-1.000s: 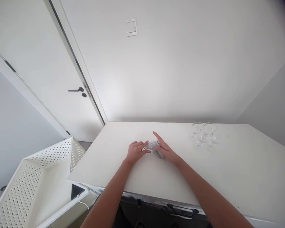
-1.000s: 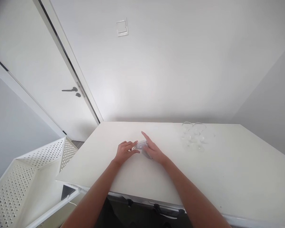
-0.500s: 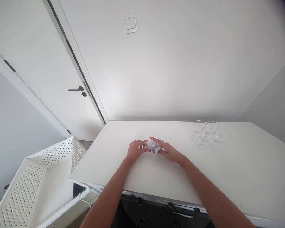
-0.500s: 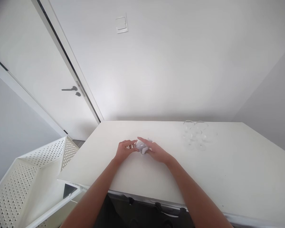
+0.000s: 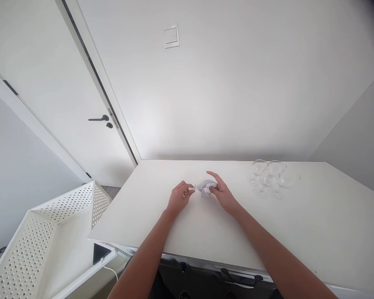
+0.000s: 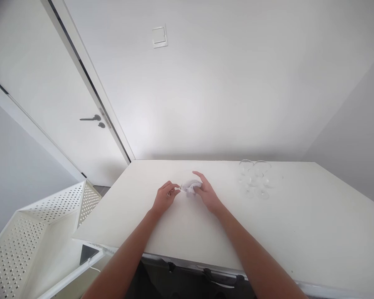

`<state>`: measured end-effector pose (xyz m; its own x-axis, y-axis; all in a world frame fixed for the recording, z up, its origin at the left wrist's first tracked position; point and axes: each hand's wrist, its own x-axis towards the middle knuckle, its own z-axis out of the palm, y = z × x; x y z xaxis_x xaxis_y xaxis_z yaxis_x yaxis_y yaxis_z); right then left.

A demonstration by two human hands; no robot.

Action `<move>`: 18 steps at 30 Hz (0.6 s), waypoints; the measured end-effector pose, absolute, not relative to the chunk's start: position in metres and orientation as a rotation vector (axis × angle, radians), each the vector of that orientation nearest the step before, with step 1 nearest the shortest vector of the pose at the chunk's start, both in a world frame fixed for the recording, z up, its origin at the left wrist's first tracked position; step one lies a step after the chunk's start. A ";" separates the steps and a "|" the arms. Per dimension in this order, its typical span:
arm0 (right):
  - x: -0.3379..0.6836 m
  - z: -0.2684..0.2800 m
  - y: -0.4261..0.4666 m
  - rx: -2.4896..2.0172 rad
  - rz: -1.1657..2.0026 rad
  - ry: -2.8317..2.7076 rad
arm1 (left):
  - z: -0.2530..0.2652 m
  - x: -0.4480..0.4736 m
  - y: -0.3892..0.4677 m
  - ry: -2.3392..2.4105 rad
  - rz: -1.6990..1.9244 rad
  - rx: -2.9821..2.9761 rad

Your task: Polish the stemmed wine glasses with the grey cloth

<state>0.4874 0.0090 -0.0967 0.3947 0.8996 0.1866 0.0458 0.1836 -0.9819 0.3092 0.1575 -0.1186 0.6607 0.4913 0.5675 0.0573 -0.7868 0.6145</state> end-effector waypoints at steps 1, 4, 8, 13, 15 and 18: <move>0.488 -0.096 0.007 -1.282 0.728 -1.108 | -0.117 0.309 0.159 0.434 0.983 2.222; 0.485 -0.098 0.004 -1.390 0.619 -1.368 | -0.114 0.306 0.163 0.521 0.858 1.952; 0.476 -0.103 0.011 -1.350 0.606 -1.236 | -0.110 0.306 0.162 0.589 0.828 1.772; 0.479 -0.100 0.015 -1.205 0.817 -0.826 | -0.108 0.308 0.150 0.461 0.946 2.018; 0.481 -0.098 0.011 -1.225 0.835 -0.870 | -0.109 0.309 0.148 0.484 0.909 1.997; 0.478 -0.097 0.006 -1.314 0.691 -1.115 | -0.110 0.310 0.151 0.563 0.899 1.824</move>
<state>0.4783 0.0063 -0.0965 0.3600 0.9020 0.2382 0.1875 0.1801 -0.9656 0.3102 0.1508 -0.1104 0.6178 0.7144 0.3285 -0.0165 -0.4059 0.9138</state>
